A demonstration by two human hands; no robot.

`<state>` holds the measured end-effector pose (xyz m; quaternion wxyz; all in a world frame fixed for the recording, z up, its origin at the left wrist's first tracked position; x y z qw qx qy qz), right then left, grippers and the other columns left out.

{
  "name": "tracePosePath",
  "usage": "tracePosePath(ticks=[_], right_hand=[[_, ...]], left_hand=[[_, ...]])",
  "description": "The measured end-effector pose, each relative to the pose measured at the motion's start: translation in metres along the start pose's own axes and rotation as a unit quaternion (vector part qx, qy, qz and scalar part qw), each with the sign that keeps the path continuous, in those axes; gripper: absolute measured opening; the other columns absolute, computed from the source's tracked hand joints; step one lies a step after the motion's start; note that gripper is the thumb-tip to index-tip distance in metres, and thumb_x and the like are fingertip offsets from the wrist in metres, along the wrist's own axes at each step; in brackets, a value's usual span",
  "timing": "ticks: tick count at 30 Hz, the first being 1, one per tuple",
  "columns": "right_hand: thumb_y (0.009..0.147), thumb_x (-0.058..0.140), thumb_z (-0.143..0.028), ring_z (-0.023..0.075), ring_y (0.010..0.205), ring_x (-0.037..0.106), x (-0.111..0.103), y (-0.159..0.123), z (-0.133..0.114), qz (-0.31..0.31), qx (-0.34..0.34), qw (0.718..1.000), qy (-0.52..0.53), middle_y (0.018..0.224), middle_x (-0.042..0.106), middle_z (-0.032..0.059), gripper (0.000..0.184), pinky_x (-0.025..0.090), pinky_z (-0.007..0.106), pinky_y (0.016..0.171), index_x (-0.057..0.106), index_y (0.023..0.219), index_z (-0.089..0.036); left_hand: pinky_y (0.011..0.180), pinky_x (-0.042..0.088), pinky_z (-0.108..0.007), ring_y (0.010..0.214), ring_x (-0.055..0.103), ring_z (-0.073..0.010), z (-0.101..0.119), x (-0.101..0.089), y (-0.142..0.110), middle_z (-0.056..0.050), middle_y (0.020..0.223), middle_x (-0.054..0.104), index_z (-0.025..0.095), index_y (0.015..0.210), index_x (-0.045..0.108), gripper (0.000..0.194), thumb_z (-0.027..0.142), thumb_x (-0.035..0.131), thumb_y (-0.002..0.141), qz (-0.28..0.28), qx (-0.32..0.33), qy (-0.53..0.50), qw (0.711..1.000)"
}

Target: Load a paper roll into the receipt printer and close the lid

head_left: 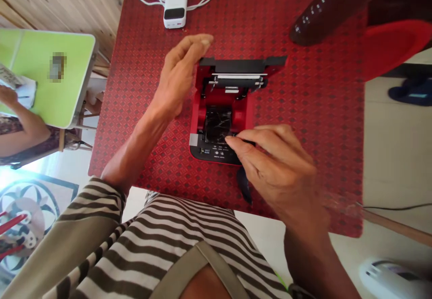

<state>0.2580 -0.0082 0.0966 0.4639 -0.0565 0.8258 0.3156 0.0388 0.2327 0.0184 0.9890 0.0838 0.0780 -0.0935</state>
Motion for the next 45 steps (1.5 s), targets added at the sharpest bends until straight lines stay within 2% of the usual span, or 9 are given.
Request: tracePosePath(ticks=[2, 4, 7, 12, 15, 21, 31, 41, 45], right_hand=[[0.119, 0.077, -0.006, 0.0323, 0.111, 0.088, 0.003, -0.002, 0.002, 0.003, 0.012, 1.0, 0.006, 0.125, 0.097, 0.0039, 0.043, 0.077, 0.057, 0.097, 0.092, 0.138, -0.042], [0.12, 0.076, -0.008, 0.0323, 0.111, 0.088, 0.004, -0.005, 0.004, 0.008, 0.022, 1.0, 0.008, 0.124, 0.097, 0.0037, 0.041, 0.075, 0.055, 0.094, 0.093, 0.136, -0.042], [0.119, 0.077, -0.007, 0.033, 0.112, 0.09, 0.003, -0.009, 0.0, 0.023, 0.009, 1.0, -0.009, 0.127, 0.098, 0.0052, 0.041, 0.071, 0.054, 0.088, 0.093, 0.138, -0.039], [0.12, 0.077, -0.003, 0.0287, 0.105, 0.09, 0.006, -0.008, -0.012, 0.055, -0.038, 0.993, -0.097, 0.118, 0.098, 0.0041, 0.035, 0.071, 0.048, 0.085, 0.089, 0.136, -0.031], [0.117, 0.082, 0.0, 0.0277, 0.099, 0.088, 0.002, -0.007, -0.016, 0.095, -0.046, 0.99, -0.095, 0.11, 0.096, 0.0061, 0.029, 0.071, 0.046, 0.086, 0.084, 0.135, -0.022], [0.116, 0.087, -0.005, 0.0303, 0.114, 0.095, -0.007, -0.008, -0.012, 0.068, 0.012, 0.996, -0.051, 0.129, 0.099, 0.0115, 0.039, 0.076, 0.046, 0.109, 0.079, 0.152, -0.02], [0.122, 0.084, -0.013, 0.0348, 0.139, 0.096, 0.002, -0.027, -0.008, 0.045, 0.043, 0.995, -0.081, 0.148, 0.098, 0.0161, 0.048, 0.074, 0.047, 0.116, 0.073, 0.169, -0.016], [0.126, 0.077, -0.018, 0.0369, 0.147, 0.093, 0.008, -0.038, -0.006, 0.066, 0.06, 0.995, -0.039, 0.156, 0.096, 0.0146, 0.069, 0.077, 0.05, 0.125, 0.059, 0.192, -0.024], [0.126, 0.081, -0.038, 0.0399, 0.143, 0.094, 0.004, -0.059, -0.007, 0.147, 0.109, 0.983, -0.006, 0.161, 0.093, 0.0172, 0.071, 0.082, 0.056, 0.116, 0.06, 0.194, -0.03]], left_hand=[[0.13, 0.073, -0.066, 0.161, 0.084, -0.0465, -0.018, 0.009, -0.003, -0.003, 0.14, 0.089, 0.029, 0.143, 0.09, 0.048, 0.07, 0.092, 0.119, -0.017, -0.059, -0.03, 0.998], [0.135, 0.072, -0.058, 0.166, 0.081, -0.0428, -0.021, 0.012, -0.027, -0.002, 0.145, 0.092, 0.031, 0.151, 0.088, 0.052, 0.054, 0.107, 0.108, -0.04, -0.068, -0.039, 0.996], [0.149, 0.065, -0.064, 0.181, 0.068, -0.0439, -0.003, 0.004, -0.081, -0.005, 0.175, 0.084, 0.037, 0.16, 0.083, 0.07, 0.072, 0.108, 0.105, -0.006, -0.013, -0.035, 0.999], [0.148, 0.065, -0.072, 0.183, 0.067, -0.0498, 0.008, 0.007, -0.146, -0.012, 0.185, 0.075, 0.039, 0.178, 0.069, 0.089, 0.086, 0.099, 0.108, -0.018, -0.004, -0.013, 1.0], [0.152, 0.063, -0.068, 0.183, 0.068, -0.0459, 0.004, 0.014, -0.153, -0.013, 0.189, 0.073, 0.039, 0.184, 0.064, 0.09, 0.087, 0.091, 0.113, -0.056, -0.012, 0.003, 0.998], [0.155, 0.061, -0.069, 0.183, 0.068, -0.0458, -0.002, 0.016, -0.154, -0.013, 0.194, 0.071, 0.038, 0.185, 0.066, 0.085, 0.081, 0.091, 0.115, -0.068, -0.026, -0.011, 0.997], [0.148, 0.067, -0.068, 0.181, 0.071, -0.0461, 0.005, 0.018, -0.16, -0.012, 0.191, 0.074, 0.038, 0.183, 0.069, 0.08, 0.075, 0.093, 0.116, -0.057, -0.028, -0.027, 0.998], [0.149, 0.066, -0.069, 0.177, 0.075, -0.0459, 0.003, 0.019, -0.168, -0.01, 0.188, 0.077, 0.039, 0.181, 0.073, 0.074, 0.071, 0.093, 0.118, -0.025, -0.027, -0.062, 0.997], [0.139, 0.073, -0.063, 0.168, 0.083, -0.0425, 0.01, 0.019, -0.191, -0.009, 0.181, 0.084, 0.041, 0.178, 0.077, 0.063, 0.067, 0.089, 0.123, -0.022, -0.056, -0.091, 0.994]])
Point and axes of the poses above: each hand's wrist, its own y-axis towards the middle knuckle, its own x-axis out of the palm, z = x × y, the point moved 8 cm from there along y, towards the middle knuckle
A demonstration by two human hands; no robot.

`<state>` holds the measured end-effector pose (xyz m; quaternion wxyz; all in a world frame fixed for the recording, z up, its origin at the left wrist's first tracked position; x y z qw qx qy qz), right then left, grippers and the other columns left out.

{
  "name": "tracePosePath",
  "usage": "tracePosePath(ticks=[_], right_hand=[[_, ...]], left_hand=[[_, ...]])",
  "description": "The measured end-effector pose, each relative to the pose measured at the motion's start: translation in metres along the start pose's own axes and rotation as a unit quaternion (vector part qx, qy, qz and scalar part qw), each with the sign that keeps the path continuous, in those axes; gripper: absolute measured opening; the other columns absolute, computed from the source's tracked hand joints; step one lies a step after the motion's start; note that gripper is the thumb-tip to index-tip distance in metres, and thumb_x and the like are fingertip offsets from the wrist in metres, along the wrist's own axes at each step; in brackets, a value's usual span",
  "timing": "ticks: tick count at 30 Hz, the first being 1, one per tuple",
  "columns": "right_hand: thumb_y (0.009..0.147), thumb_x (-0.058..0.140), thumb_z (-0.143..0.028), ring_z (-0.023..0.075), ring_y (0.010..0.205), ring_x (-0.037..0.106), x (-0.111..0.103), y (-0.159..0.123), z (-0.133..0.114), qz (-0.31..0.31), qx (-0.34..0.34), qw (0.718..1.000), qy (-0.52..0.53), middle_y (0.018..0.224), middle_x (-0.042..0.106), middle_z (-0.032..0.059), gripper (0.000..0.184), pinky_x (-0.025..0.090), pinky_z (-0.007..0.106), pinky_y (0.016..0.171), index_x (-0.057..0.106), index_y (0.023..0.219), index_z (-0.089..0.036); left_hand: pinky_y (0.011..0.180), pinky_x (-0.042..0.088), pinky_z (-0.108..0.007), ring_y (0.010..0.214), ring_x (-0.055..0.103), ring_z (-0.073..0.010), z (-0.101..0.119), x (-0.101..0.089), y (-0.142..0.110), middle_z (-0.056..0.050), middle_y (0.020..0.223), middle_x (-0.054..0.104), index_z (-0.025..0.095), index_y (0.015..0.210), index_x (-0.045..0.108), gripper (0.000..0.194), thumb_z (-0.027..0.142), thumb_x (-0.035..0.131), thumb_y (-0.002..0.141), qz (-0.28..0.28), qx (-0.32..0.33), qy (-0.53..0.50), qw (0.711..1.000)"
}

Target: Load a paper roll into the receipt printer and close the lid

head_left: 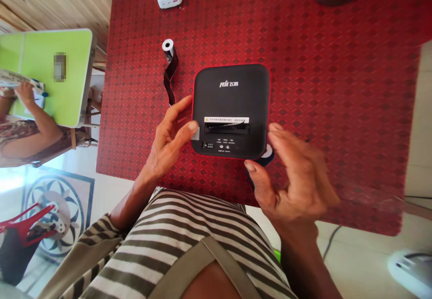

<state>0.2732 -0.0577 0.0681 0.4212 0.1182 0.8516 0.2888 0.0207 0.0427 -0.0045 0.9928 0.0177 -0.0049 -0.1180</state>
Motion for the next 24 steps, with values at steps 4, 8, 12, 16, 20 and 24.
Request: tracePosePath(ticks=[4, 8, 12, 16, 20, 24], right_hand=[[0.124, 0.086, -0.052, 0.0347, 0.106, 0.097, 0.007, -0.023, 0.006, 0.014, 0.083, 0.996, 0.008, 0.144, 0.096, 0.017, 0.081, 0.083, 0.05, 0.092, 0.057, 0.196, -0.031], [0.119, 0.093, -0.046, 0.0296, 0.093, 0.093, 0.011, -0.028, 0.004, 0.038, 0.089, 0.995, -0.006, 0.132, 0.097, 0.0114, 0.081, 0.079, 0.044, 0.088, 0.063, 0.192, -0.031], [0.121, 0.091, -0.05, 0.0277, 0.089, 0.093, 0.011, -0.024, 0.002, 0.05, 0.083, 0.995, -0.018, 0.126, 0.097, 0.0101, 0.07, 0.079, 0.041, 0.084, 0.068, 0.185, -0.029], [0.121, 0.092, -0.042, 0.0287, 0.088, 0.095, 0.011, -0.021, -0.001, 0.038, 0.089, 0.994, -0.043, 0.119, 0.097, 0.0093, 0.068, 0.081, 0.041, 0.084, 0.068, 0.183, -0.028], [0.117, 0.096, -0.035, 0.0303, 0.088, 0.096, 0.008, -0.022, -0.002, 0.042, 0.101, 0.993, -0.041, 0.126, 0.099, 0.0108, 0.077, 0.082, 0.043, 0.086, 0.066, 0.187, -0.03], [0.116, 0.097, -0.033, 0.0317, 0.089, 0.096, 0.008, -0.022, -0.001, 0.032, 0.105, 0.993, -0.03, 0.131, 0.099, 0.0133, 0.083, 0.081, 0.045, 0.085, 0.062, 0.191, -0.03]], left_hand=[[0.13, 0.076, -0.058, 0.163, 0.086, -0.041, -0.002, 0.003, -0.018, -0.01, 0.179, 0.086, 0.04, 0.178, 0.076, 0.065, 0.064, 0.093, 0.12, -0.002, -0.03, -0.027, 0.999], [0.132, 0.073, -0.059, 0.161, 0.085, -0.0409, -0.004, 0.001, -0.018, -0.01, 0.173, 0.089, 0.037, 0.172, 0.08, 0.063, 0.063, 0.097, 0.116, 0.02, -0.051, -0.032, 0.998], [0.129, 0.073, -0.057, 0.158, 0.085, -0.0397, -0.005, 0.002, -0.013, -0.008, 0.165, 0.091, 0.036, 0.163, 0.083, 0.063, 0.064, 0.101, 0.11, 0.037, -0.069, -0.033, 0.996], [0.128, 0.072, -0.054, 0.157, 0.083, -0.0379, -0.005, 0.003, -0.012, -0.007, 0.163, 0.09, 0.037, 0.161, 0.081, 0.059, 0.058, 0.097, 0.108, 0.063, -0.07, -0.015, 0.995], [0.137, 0.068, -0.057, 0.166, 0.078, -0.0382, -0.006, 0.008, -0.011, -0.007, 0.17, 0.085, 0.038, 0.165, 0.075, 0.06, 0.054, 0.092, 0.11, 0.051, -0.074, -0.001, 0.996], [0.138, 0.068, -0.058, 0.164, 0.079, -0.0377, -0.007, 0.008, -0.011, -0.008, 0.17, 0.085, 0.038, 0.165, 0.073, 0.059, 0.055, 0.09, 0.112, 0.048, -0.076, -0.003, 0.996]])
Point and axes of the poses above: each hand's wrist, its own y-axis towards the middle knuckle, its own x-axis out of the palm, z = x × y, the point moved 8 cm from there along y, towards the middle knuckle
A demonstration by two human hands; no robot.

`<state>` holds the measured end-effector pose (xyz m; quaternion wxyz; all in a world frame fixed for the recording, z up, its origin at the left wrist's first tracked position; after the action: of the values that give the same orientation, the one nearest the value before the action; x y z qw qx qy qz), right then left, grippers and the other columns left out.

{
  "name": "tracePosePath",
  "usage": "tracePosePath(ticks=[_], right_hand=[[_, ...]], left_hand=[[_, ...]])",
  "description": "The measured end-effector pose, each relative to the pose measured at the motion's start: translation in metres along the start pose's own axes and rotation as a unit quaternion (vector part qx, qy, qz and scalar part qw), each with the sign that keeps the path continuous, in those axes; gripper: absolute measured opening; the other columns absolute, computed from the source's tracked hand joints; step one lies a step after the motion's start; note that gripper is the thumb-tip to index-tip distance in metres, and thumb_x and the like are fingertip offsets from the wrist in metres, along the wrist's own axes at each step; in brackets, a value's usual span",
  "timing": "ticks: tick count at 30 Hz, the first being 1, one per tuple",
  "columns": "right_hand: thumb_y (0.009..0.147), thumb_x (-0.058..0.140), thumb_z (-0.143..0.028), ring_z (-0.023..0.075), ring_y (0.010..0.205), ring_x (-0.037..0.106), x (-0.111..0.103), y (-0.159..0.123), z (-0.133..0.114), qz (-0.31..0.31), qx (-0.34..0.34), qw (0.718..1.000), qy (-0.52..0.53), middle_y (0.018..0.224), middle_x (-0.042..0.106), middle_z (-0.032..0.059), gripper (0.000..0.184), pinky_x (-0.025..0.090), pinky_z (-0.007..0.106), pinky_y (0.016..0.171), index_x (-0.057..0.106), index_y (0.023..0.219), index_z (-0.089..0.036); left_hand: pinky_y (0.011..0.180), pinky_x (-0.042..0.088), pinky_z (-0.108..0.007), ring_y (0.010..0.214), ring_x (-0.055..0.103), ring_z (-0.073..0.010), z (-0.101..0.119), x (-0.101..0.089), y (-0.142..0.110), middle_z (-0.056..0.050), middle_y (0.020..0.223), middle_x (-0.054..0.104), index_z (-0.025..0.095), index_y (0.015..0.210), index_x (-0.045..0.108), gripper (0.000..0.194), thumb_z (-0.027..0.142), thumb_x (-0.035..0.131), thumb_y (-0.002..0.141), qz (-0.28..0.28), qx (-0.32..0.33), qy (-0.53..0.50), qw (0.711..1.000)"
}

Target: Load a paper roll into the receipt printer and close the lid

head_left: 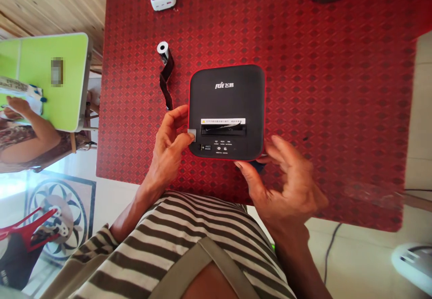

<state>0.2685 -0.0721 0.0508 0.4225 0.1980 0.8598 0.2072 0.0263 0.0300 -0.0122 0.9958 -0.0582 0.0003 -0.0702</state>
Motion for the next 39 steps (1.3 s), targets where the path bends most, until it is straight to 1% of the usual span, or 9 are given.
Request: tracePosePath(ticks=[4, 9, 12, 16, 20, 24, 27, 31, 39], right_hand=[[0.114, 0.099, -0.031, 0.0326, 0.085, 0.096, 0.002, 0.001, 0.0, -0.007, 0.0, 1.0, -0.002, 0.133, 0.099, 0.0147, 0.092, 0.079, 0.044, 0.077, 0.057, 0.196, -0.031], [0.114, 0.1, -0.034, 0.0318, 0.087, 0.095, -0.005, 0.003, 0.001, -0.015, -0.034, 0.999, -0.003, 0.131, 0.099, 0.0136, 0.094, 0.079, 0.046, 0.084, 0.057, 0.196, -0.029], [0.118, 0.096, -0.041, 0.0331, 0.092, 0.095, -0.02, 0.021, 0.001, -0.054, -0.051, 0.997, -0.01, 0.133, 0.099, 0.0124, 0.081, 0.079, 0.048, 0.086, 0.065, 0.192, -0.032], [0.119, 0.083, -0.013, 0.0345, 0.103, 0.097, -0.034, 0.068, -0.009, -0.077, -0.106, 0.99, -0.061, 0.13, 0.1, 0.008, 0.056, 0.077, 0.049, 0.092, 0.085, 0.17, -0.038], [0.122, 0.07, -0.004, 0.0324, 0.122, 0.095, 0.009, 0.108, -0.02, -0.182, -0.217, 0.959, -0.013, 0.138, 0.099, 0.0109, 0.041, 0.077, 0.047, 0.112, 0.088, 0.153, -0.025], [0.124, 0.065, -0.011, 0.0363, 0.127, 0.092, 0.069, 0.13, -0.014, -0.315, -0.204, 0.926, -0.031, 0.14, 0.097, 0.0129, 0.037, 0.075, 0.052, 0.113, 0.092, 0.144, -0.026], [0.122, 0.066, -0.011, 0.036, 0.121, 0.091, 0.096, 0.133, -0.014, -0.407, -0.202, 0.886, -0.09, 0.132, 0.094, 0.0163, 0.029, 0.071, 0.046, 0.103, 0.09, 0.135, -0.02], [0.117, 0.069, -0.007, 0.0348, 0.109, 0.09, 0.11, 0.136, -0.015, -0.457, -0.215, 0.854, -0.123, 0.121, 0.092, 0.016, 0.022, 0.065, 0.044, 0.094, 0.086, 0.129, -0.016], [0.114, 0.072, -0.011, 0.0307, 0.102, 0.086, 0.12, 0.136, -0.013, -0.45, -0.249, 0.844, -0.151, 0.117, 0.092, 0.0126, 0.02, 0.058, 0.04, 0.085, 0.085, 0.127, -0.019]], left_hand=[[0.135, 0.069, -0.058, 0.162, 0.081, -0.0378, -0.003, 0.002, 0.0, -0.008, 0.17, 0.086, 0.038, 0.165, 0.073, 0.061, 0.053, 0.092, 0.109, -0.001, -0.003, -0.017, 1.0], [0.125, 0.072, -0.055, 0.154, 0.085, -0.0363, -0.005, 0.004, -0.002, -0.01, 0.168, 0.087, 0.036, 0.168, 0.072, 0.062, 0.058, 0.09, 0.113, 0.01, 0.03, -0.014, 0.999], [0.117, 0.074, -0.053, 0.144, 0.088, -0.0352, -0.006, 0.002, -0.003, -0.011, 0.164, 0.088, 0.035, 0.169, 0.072, 0.065, 0.066, 0.09, 0.115, 0.006, 0.041, -0.004, 0.999], [0.125, 0.072, -0.057, 0.149, 0.085, -0.0376, -0.011, 0.0, -0.003, -0.012, 0.163, 0.086, 0.036, 0.171, 0.072, 0.067, 0.073, 0.088, 0.117, -0.003, 0.065, 0.009, 0.998], [0.129, 0.067, -0.06, 0.15, 0.081, -0.0386, -0.021, -0.001, -0.003, -0.013, 0.164, 0.081, 0.037, 0.173, 0.071, 0.074, 0.079, 0.087, 0.115, 0.016, 0.094, 0.015, 0.995], [0.126, 0.065, -0.061, 0.149, 0.078, -0.0398, -0.029, 0.002, -0.002, -0.013, 0.162, 0.078, 0.037, 0.174, 0.071, 0.074, 0.079, 0.086, 0.115, 0.016, 0.11, 0.011, 0.994], [0.123, 0.064, -0.06, 0.146, 0.077, -0.0397, -0.03, 0.003, -0.002, -0.013, 0.159, 0.078, 0.038, 0.175, 0.072, 0.073, 0.076, 0.087, 0.115, 0.015, 0.123, 0.003, 0.992], [0.12, 0.063, -0.059, 0.144, 0.075, -0.0392, -0.032, 0.005, -0.002, -0.013, 0.159, 0.077, 0.038, 0.176, 0.071, 0.074, 0.076, 0.087, 0.114, 0.012, 0.116, -0.006, 0.993], [0.12, 0.065, -0.059, 0.144, 0.076, -0.0399, -0.03, 0.006, -0.002, -0.014, 0.159, 0.078, 0.037, 0.172, 0.073, 0.078, 0.083, 0.089, 0.111, 0.015, 0.09, -0.01, 0.996]])
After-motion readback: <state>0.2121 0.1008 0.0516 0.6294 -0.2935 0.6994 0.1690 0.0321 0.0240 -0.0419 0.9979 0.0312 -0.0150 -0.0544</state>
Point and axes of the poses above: each hand's wrist, its own y-axis towards the middle knuckle, its own x-axis out of the palm, z = x × y, the point moved 8 cm from there along y, towards the middle knuckle
